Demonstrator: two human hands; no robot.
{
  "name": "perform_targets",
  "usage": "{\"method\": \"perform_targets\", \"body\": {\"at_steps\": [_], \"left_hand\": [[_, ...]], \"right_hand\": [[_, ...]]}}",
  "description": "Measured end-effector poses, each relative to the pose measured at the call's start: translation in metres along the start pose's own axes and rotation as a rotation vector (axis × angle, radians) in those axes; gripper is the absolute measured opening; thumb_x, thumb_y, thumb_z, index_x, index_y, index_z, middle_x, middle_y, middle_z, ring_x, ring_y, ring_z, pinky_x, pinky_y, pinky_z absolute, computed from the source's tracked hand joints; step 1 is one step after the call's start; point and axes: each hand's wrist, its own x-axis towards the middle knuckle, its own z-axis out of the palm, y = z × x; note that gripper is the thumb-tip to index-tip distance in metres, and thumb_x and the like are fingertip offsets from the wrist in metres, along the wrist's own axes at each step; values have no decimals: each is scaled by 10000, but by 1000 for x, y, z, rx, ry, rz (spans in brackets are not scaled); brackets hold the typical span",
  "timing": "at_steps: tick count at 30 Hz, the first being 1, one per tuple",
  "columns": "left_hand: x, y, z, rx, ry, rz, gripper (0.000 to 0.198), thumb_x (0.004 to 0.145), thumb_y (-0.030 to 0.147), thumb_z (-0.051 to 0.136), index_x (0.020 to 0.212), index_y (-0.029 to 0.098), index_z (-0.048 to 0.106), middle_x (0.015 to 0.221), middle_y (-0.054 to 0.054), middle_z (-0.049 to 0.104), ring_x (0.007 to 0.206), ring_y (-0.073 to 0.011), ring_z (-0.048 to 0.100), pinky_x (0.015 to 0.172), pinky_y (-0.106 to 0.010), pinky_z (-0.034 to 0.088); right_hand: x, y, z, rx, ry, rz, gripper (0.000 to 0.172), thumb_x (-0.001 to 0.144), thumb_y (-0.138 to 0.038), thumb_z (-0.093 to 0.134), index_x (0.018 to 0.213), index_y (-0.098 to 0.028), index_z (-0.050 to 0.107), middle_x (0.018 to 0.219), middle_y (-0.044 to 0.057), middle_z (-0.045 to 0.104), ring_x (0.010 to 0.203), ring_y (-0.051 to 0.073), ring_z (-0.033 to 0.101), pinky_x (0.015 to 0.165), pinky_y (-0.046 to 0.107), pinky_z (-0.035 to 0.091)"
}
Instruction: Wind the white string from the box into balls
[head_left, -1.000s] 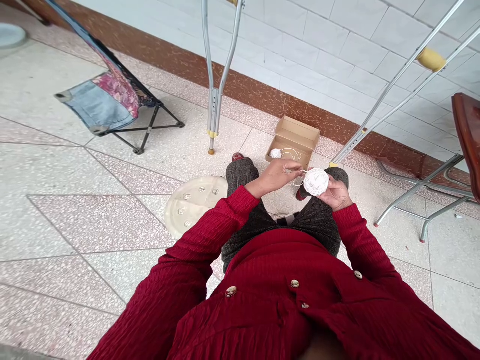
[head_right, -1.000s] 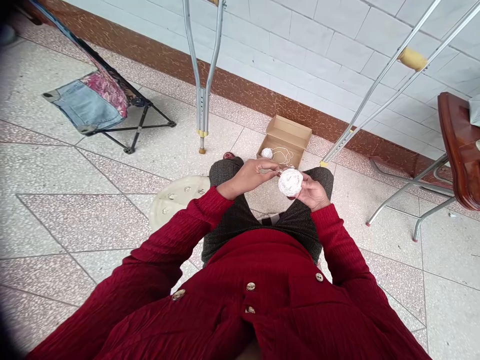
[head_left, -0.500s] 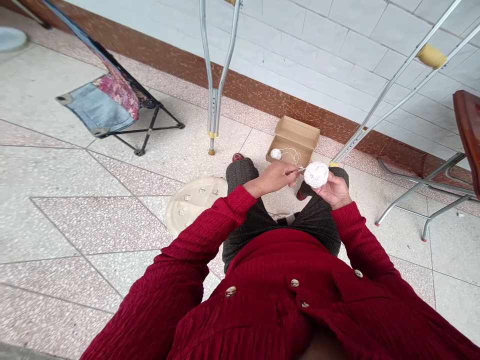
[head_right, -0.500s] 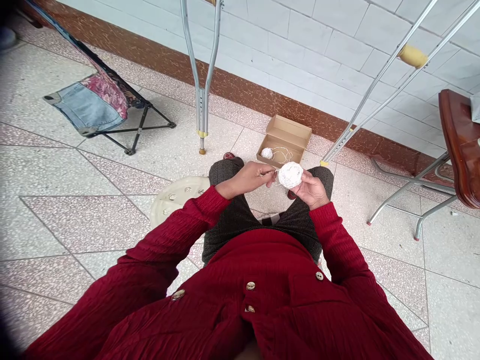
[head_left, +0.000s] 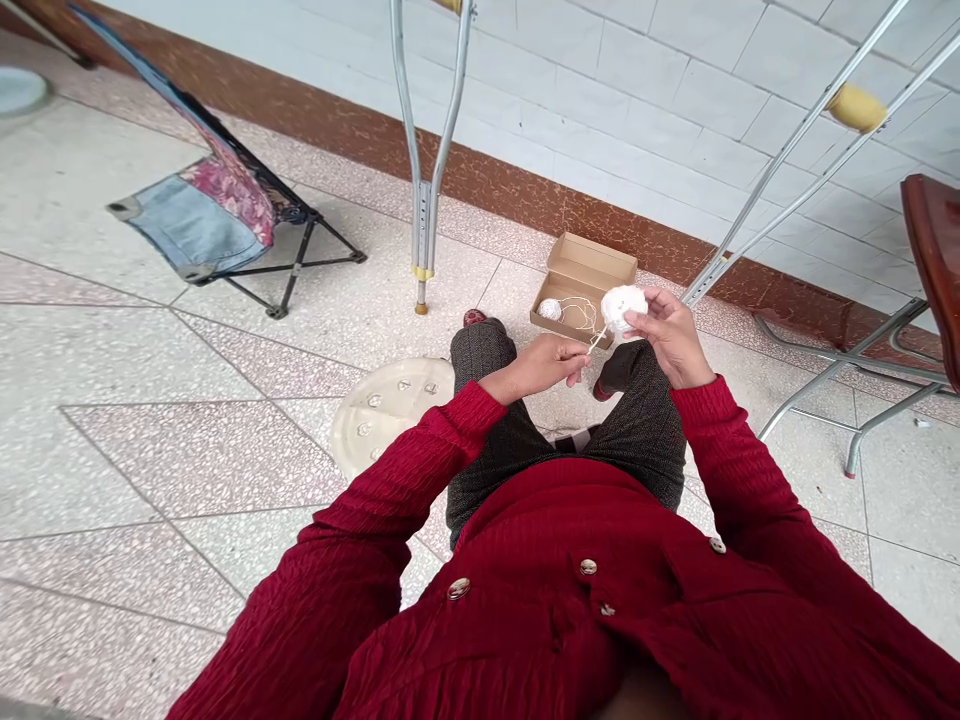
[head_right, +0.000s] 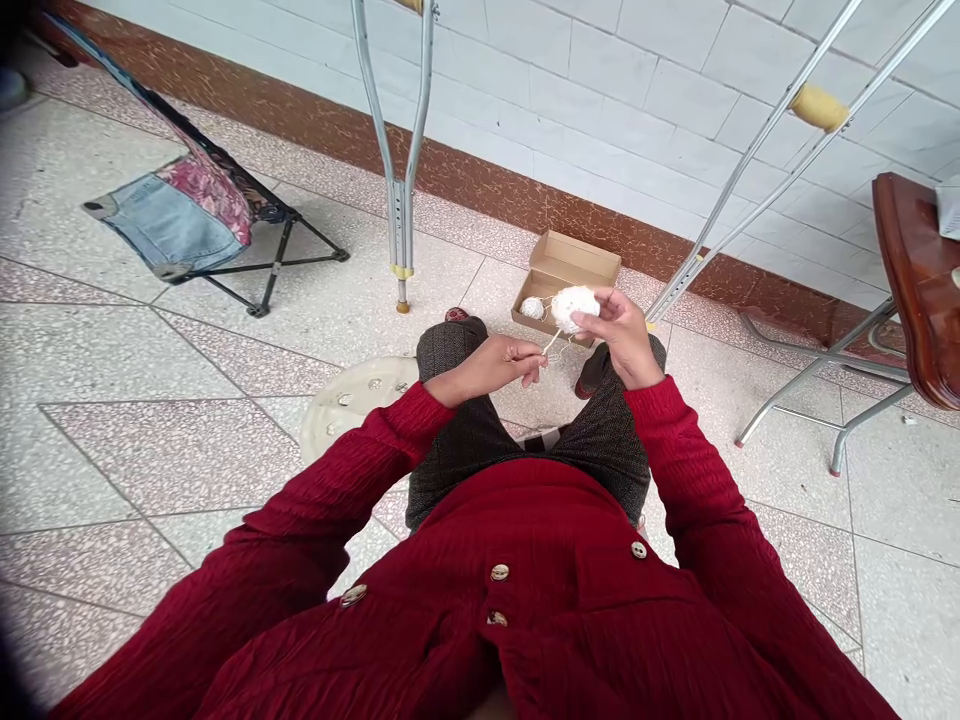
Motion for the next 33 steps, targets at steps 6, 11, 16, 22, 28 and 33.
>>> {"method": "perform_targets", "body": {"at_steps": [6,11,16,22,28,33], "left_hand": [[-1,14,-5,-18,-52,-19,401,961,334,492,620,160,608,569,9,610,539,-101,523,592,-239,388],[5,14,-34,273,82,50,296,914,260,542,658,163,656,614,5,622,599,-120,537,628,-253,375],[19,11,-51,396,189,122,260,912,256,550,706,183,691,699,0,668,711,-144,601,694,-255,387],[29,7,-31,136,187,53,345,944,289,506,678,147,672,686,-3,664,669,-123,570,685,-244,402],[13,-16,-3,-37,85,-19,377,943,378,513,681,151,660,722,-21,686,703,-136,597,742,-258,430],[-4,-22,9,-35,46,-53,393,939,415,525,685,154,673,715,-14,676,718,-144,593,747,-260,421]], "right_hand": [[31,31,3,-505,93,-275,460,636,-255,881,1068,-242,724,1072,45,661,967,216,592,939,399,512],[19,53,0,-500,-317,-42,506,571,-193,872,1063,-222,756,1073,53,692,989,243,620,968,452,484],[-2,41,-8,-2,-551,276,576,591,-275,900,1140,-240,732,1097,37,745,987,209,680,906,366,526],[-5,16,-7,299,-346,175,598,602,-362,906,1148,-256,687,1079,23,734,894,192,685,690,296,586],[10,5,-2,239,-36,48,403,710,-357,838,1047,-236,653,1033,8,693,802,137,641,622,247,585],[16,23,1,-163,229,-188,463,673,-326,837,1052,-247,584,1063,29,635,926,190,622,688,305,568]]}}
